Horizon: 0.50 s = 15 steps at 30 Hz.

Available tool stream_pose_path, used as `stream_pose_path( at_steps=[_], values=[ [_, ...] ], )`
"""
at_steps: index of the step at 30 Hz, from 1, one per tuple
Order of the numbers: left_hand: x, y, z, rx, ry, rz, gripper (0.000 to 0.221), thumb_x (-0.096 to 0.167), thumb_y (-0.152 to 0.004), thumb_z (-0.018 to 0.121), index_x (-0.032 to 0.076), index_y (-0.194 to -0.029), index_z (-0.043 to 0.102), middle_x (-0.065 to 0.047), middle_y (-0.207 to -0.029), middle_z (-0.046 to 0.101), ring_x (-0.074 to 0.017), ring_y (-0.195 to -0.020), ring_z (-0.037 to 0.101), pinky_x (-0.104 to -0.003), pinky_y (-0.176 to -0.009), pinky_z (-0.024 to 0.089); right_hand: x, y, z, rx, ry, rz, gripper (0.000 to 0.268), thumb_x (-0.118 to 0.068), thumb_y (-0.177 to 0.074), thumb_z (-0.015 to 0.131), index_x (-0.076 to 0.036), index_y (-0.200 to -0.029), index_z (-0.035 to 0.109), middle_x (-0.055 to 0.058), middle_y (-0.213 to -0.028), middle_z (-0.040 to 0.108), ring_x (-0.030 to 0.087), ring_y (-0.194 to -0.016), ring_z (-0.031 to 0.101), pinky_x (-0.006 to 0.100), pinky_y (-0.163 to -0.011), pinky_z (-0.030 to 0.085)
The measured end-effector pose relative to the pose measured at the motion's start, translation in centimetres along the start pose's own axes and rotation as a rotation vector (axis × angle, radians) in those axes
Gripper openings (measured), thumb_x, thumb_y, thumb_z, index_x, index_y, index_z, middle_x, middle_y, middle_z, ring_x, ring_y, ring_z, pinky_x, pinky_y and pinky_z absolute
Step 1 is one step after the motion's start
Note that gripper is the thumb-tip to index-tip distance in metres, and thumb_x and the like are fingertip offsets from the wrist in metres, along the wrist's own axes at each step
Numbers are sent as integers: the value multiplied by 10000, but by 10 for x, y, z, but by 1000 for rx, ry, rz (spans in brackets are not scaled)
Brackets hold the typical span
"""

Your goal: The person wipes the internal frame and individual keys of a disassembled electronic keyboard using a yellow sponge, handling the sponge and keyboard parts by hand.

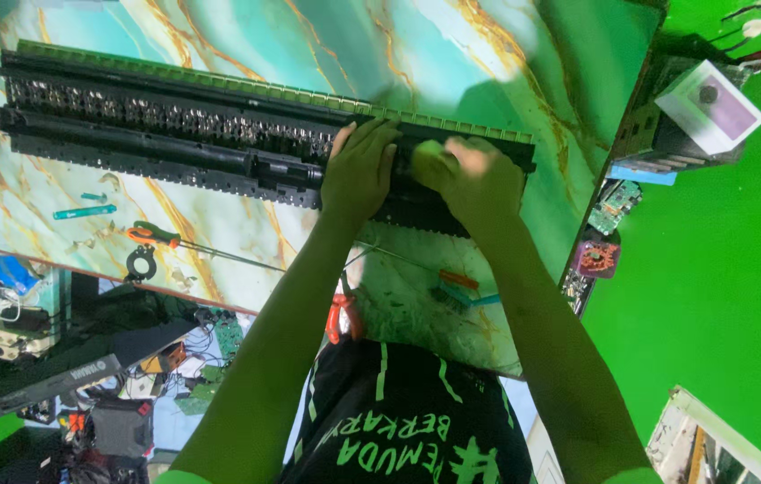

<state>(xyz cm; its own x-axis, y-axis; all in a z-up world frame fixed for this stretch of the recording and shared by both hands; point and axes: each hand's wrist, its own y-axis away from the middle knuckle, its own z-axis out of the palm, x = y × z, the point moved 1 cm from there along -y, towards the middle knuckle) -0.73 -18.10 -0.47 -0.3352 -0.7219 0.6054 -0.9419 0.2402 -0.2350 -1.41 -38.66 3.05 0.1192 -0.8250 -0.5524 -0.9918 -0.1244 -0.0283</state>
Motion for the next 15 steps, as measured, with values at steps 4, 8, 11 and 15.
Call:
stream_pose_path(
  at_steps=[4,8,11,15],
  values=[
    [-2,6,1,-32,-40,-11,205,168,-1069,516,89,-1189,663,-57,-1352,680,-265,-1314,585,-470,-1163,381,20,7,-28,-176,338,187,555,-589,-830,712,-44,-918,662,201,-806,703,417,-750,698,556,-587,531],
    [-6,-3,4,-22,-34,-7,216,175,-1071,510,85,-1196,661,-58,-1349,675,-268,-1327,581,-474,-1161,368,27,13,-44,-178,257,249,486,-539,-938,658,-56,-993,643,199,-855,697,403,-804,696,537,-664,539],
    [-5,3,3,-34,-43,-1,206,174,-1077,510,83,-1188,658,-62,-1358,679,-272,-1331,578,-482,-1163,361,1,22,-11,-144,44,162,437,-507,-954,619,-75,-1007,651,185,-897,695,385,-832,692,532,-687,529],
    [-4,2,2,-31,-31,0,225,177,-1079,509,85,-1215,663,-69,-1333,679,-270,-1321,582,-471,-1163,367,-9,16,23,-58,62,36,335,-392,-940,618,-90,-1074,670,173,-955,697,409,-871,684,527,-710,543]
  ],
)
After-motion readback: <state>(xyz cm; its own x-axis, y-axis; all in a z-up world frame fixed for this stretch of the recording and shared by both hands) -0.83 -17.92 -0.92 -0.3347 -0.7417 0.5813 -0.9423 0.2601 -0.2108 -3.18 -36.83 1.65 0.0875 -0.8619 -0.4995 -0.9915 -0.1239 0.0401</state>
